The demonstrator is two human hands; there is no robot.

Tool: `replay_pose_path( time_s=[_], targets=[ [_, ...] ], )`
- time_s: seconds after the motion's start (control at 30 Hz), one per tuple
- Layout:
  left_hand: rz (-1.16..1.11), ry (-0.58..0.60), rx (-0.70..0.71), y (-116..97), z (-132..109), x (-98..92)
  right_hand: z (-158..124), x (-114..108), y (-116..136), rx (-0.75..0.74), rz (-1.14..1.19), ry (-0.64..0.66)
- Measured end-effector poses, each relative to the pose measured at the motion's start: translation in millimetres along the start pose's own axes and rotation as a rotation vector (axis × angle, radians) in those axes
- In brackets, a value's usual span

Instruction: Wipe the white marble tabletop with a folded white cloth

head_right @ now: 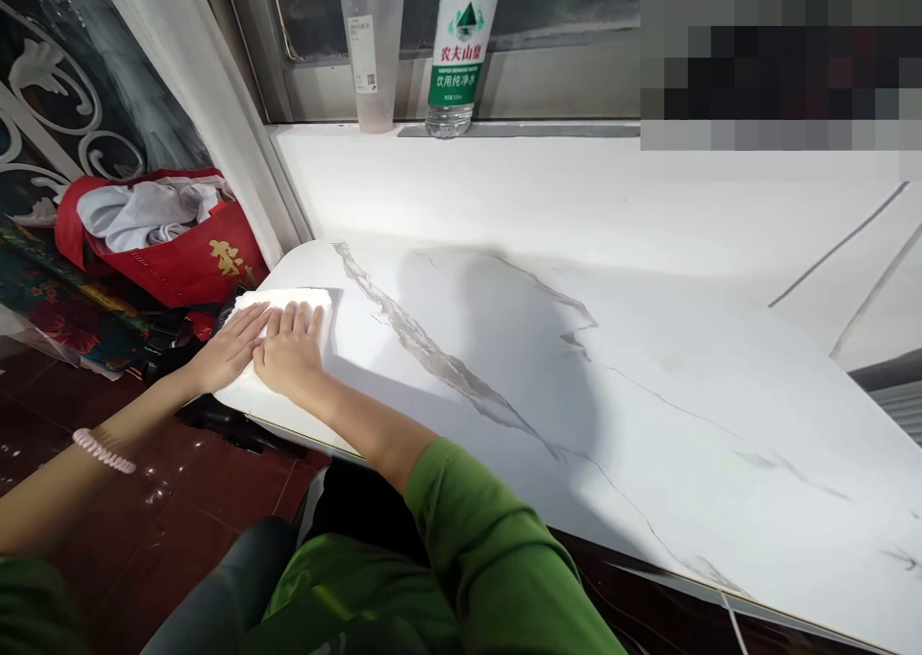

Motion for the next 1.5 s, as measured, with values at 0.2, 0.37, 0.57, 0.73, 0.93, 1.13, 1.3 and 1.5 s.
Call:
replay_pose_path(
  time_s=[0.2,0.37,0.57,0.73,0.93,1.13,1.3,1.5],
  targets=[
    [-0.005,0.029,-0.006,28.4,77.4,13.0,55.6,7.0,-47.5,0.084,-0.009,-0.053],
    [-0.01,0.068,0.05,38.7,147.4,22.6,97.1,9.3,-94.0,0.159,-0.026,-0.088],
    [-0.04,0.089,0.067,48.1,203.8,31.2,130.2,10.2,-134.4,0.228,-0.058,-0.08],
    [-0.029,0.088,0.061,47.1,210.5,34.4,134.3,9.1,-142.2,0.205,-0.053,-0.123],
    [0.008,0.05,0.05,15.4,161.6,30.6,91.5,1.4,-122.6,0.109,-0.044,-0.114],
    [0.002,-0.056,0.052,-63.3,65.3,18.2,-11.1,-20.0,-86.2,0.01,-0.068,-0.062],
    [0.032,-0.08,0.108,-137.7,2.6,8.3,-95.9,-40.0,-66.8,-0.065,-0.076,-0.091],
    [0.058,-0.051,0.176,-163.8,4.2,8.3,-119.2,-46.1,-75.1,-0.072,-0.1,-0.122]
  ],
)
Point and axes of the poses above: each hand's wrist, its own z-axis towards the middle knuckle, its own x-axis out of the palm, y = z × x, the point moved 8 cm from there along z, towards the middle knuckle, and after that the axes turned 1 degree about x, right-handed, at the moved point
